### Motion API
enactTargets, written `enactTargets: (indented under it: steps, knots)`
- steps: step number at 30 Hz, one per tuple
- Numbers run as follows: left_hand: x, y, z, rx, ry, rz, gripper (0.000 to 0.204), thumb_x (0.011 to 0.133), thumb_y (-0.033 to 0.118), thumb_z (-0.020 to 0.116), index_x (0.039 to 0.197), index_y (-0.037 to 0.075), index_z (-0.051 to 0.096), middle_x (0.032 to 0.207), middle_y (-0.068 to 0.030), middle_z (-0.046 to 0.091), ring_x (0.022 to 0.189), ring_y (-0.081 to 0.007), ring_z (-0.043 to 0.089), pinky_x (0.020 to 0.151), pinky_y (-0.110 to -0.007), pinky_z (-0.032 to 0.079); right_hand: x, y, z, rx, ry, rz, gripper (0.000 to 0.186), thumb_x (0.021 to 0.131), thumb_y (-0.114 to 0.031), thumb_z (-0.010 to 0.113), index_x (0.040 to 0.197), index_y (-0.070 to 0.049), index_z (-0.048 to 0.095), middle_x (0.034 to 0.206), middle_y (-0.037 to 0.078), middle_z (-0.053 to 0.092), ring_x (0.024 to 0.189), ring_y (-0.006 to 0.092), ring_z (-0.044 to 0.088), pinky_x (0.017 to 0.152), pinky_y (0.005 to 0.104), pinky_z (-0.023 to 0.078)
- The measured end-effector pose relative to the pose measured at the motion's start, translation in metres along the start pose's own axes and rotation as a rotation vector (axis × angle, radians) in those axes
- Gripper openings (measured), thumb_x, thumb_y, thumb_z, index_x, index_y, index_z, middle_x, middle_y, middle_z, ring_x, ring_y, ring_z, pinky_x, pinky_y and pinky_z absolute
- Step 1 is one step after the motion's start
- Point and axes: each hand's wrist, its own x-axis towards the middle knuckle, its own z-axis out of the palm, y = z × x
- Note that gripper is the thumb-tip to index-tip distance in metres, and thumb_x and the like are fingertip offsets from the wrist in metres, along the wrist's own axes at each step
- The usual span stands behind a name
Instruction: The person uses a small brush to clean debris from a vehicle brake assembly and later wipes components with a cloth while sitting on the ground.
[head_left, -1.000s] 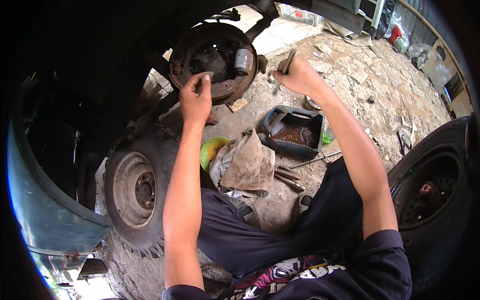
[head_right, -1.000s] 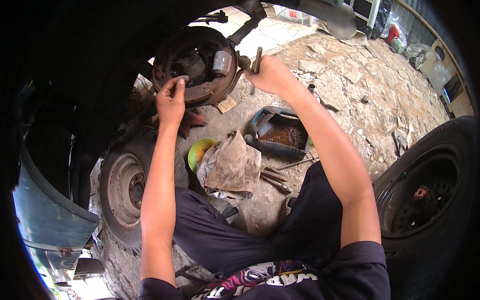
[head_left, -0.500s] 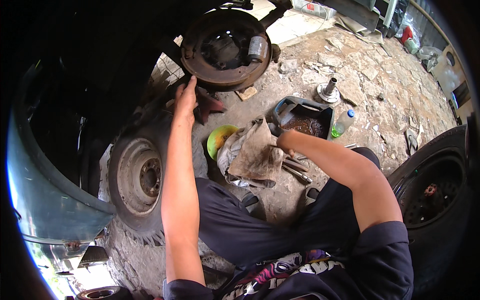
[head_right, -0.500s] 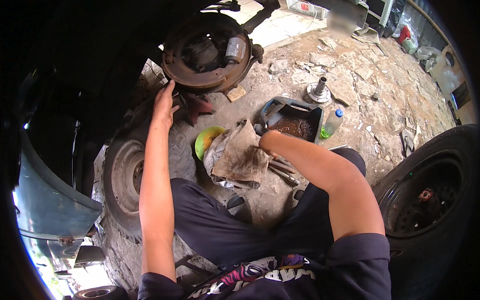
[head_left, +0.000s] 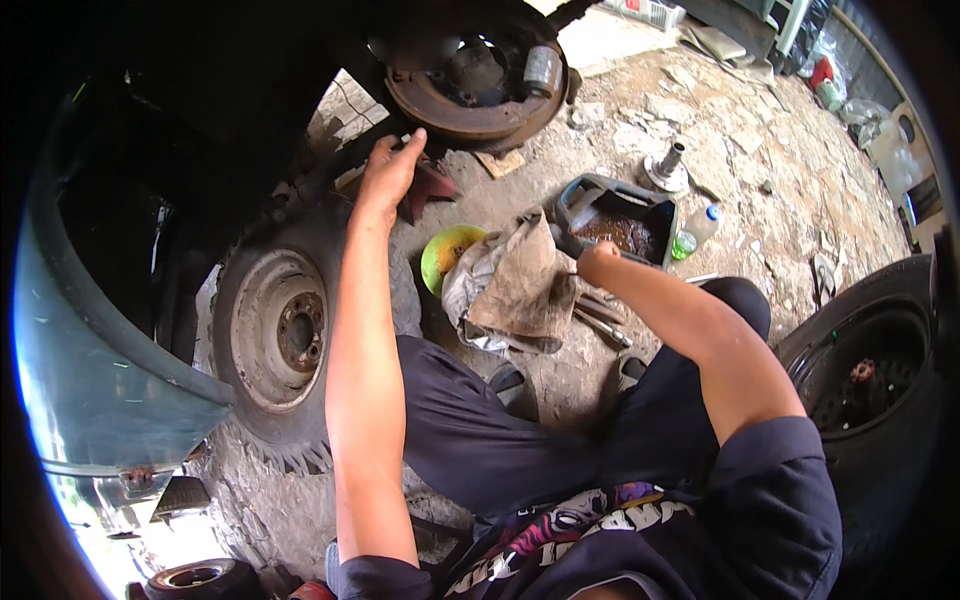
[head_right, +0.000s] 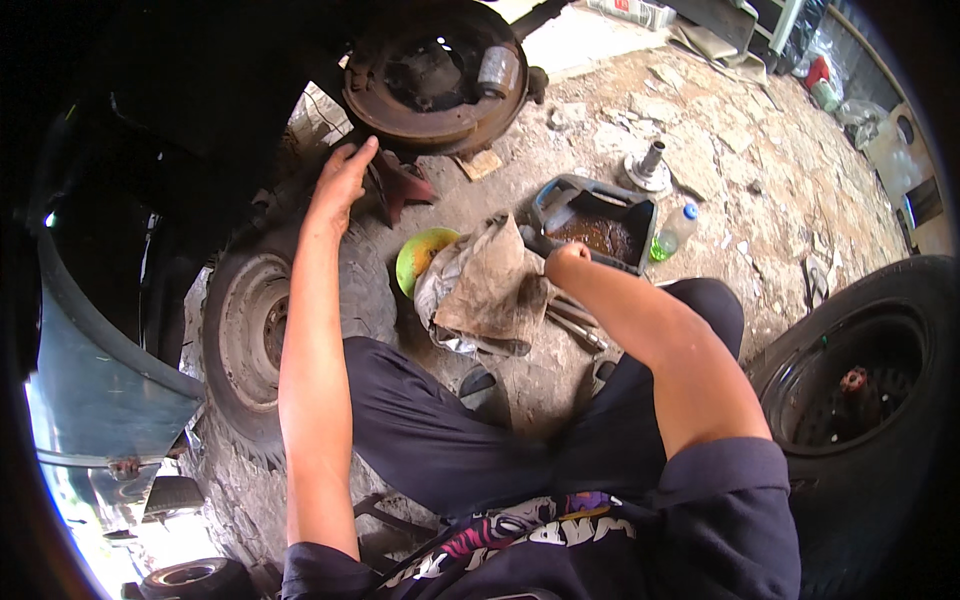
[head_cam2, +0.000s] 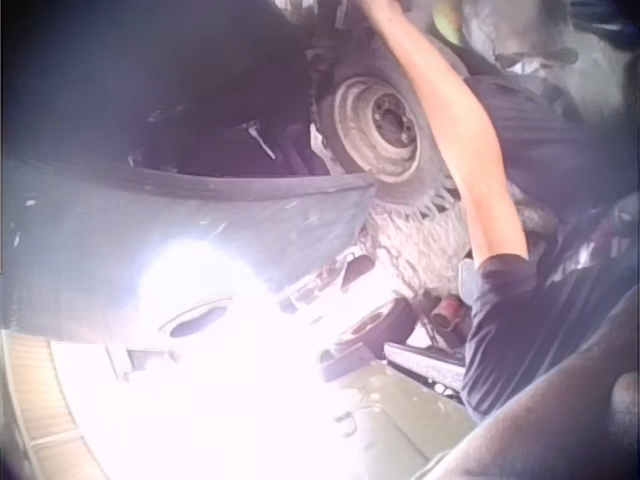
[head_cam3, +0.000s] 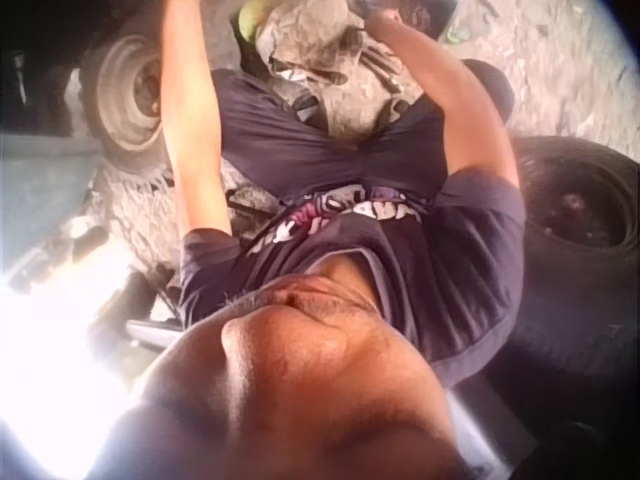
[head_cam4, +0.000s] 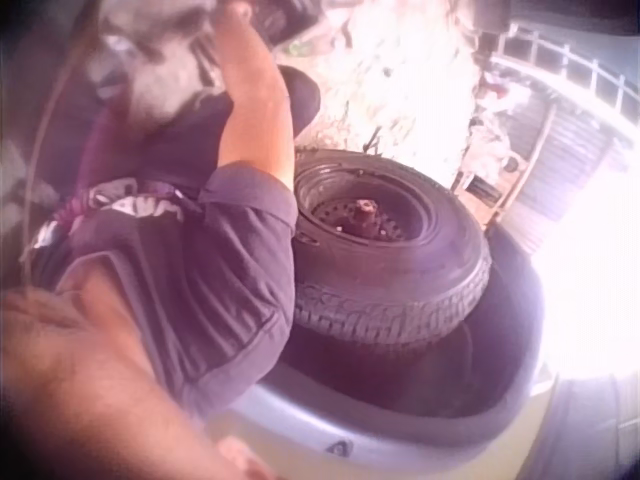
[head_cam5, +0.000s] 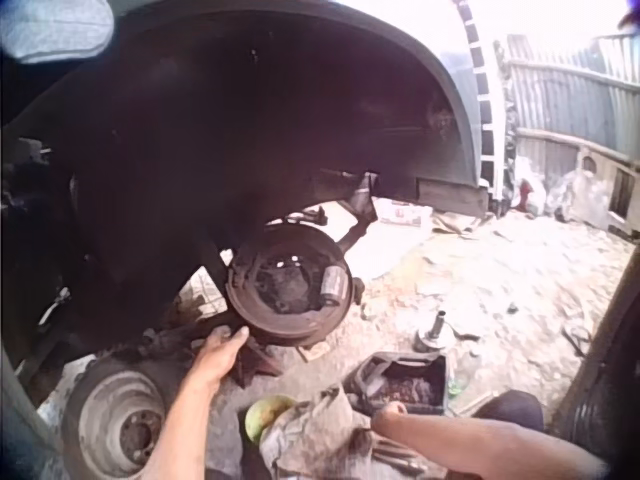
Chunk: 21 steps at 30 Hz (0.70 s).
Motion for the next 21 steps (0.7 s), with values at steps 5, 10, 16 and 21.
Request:
enactTargets:
  steps: [5, 10, 16, 21]
  knots:
    - [0.010, -0.008, -0.008, 0.030, 0.002, 0.002, 0.104, 0.082, 0.058, 0.071, 0.149, -0.008, 0.025, 0.145, -0.0232, 0.044, 0.134, -0.0321, 0.045, 0.105, -0.047, 0.040, -0.004, 0.011, 0.002, 0.040, 0.045, 0.088, 0.022, 0.087, -0.021, 0.067, 0.105, -0.010, 0.075, 0.109, 0.005, 0.072, 0.093, 0.0264, 0.070, 0.054, 0.0467, 0.055]
    - [0.018, 0.000, 0.018, 0.084, 0.063, 0.022, 0.108, 0.080, 0.058, 0.073, 0.147, -0.012, 0.026, 0.142, -0.0243, 0.045, 0.128, -0.0298, 0.050, 0.101, -0.045, 0.044, -0.013, 0.009, 0.044, 0.106, 0.266, -0.084, 0.024, 0.093, -0.018, 0.056, 0.104, -0.010, 0.076, 0.107, 0.011, 0.073, 0.096, 0.0274, 0.072, 0.065, 0.0408, 0.059]
    - [0.013, 0.009, 0.024, 0.046, 0.083, 0.003, 0.101, 0.080, 0.058, 0.073, 0.140, -0.014, 0.034, 0.139, -0.0253, 0.046, 0.127, -0.0305, 0.049, 0.097, -0.043, 0.048, -0.022, -0.046, 0.077, 0.237, 0.370, -0.171, 0.025, 0.093, -0.020, 0.051, 0.100, -0.012, 0.074, 0.110, 0.011, 0.072, 0.097, 0.0278, 0.070, 0.068, 0.0455, 0.056]
    - [0.020, 0.009, 0.039, 0.055, 0.127, 0.085, 0.083, 0.081, 0.054, 0.073, 0.124, -0.011, 0.046, 0.119, -0.0201, 0.057, 0.107, -0.0270, 0.058, 0.086, -0.042, 0.052, 0.004, -0.054, 0.109, 0.332, 0.295, 0.034, 0.030, 0.094, -0.021, 0.048, 0.105, -0.009, 0.073, 0.113, 0.016, 0.071, 0.098, 0.0294, 0.071, 0.077, 0.0409, 0.057]
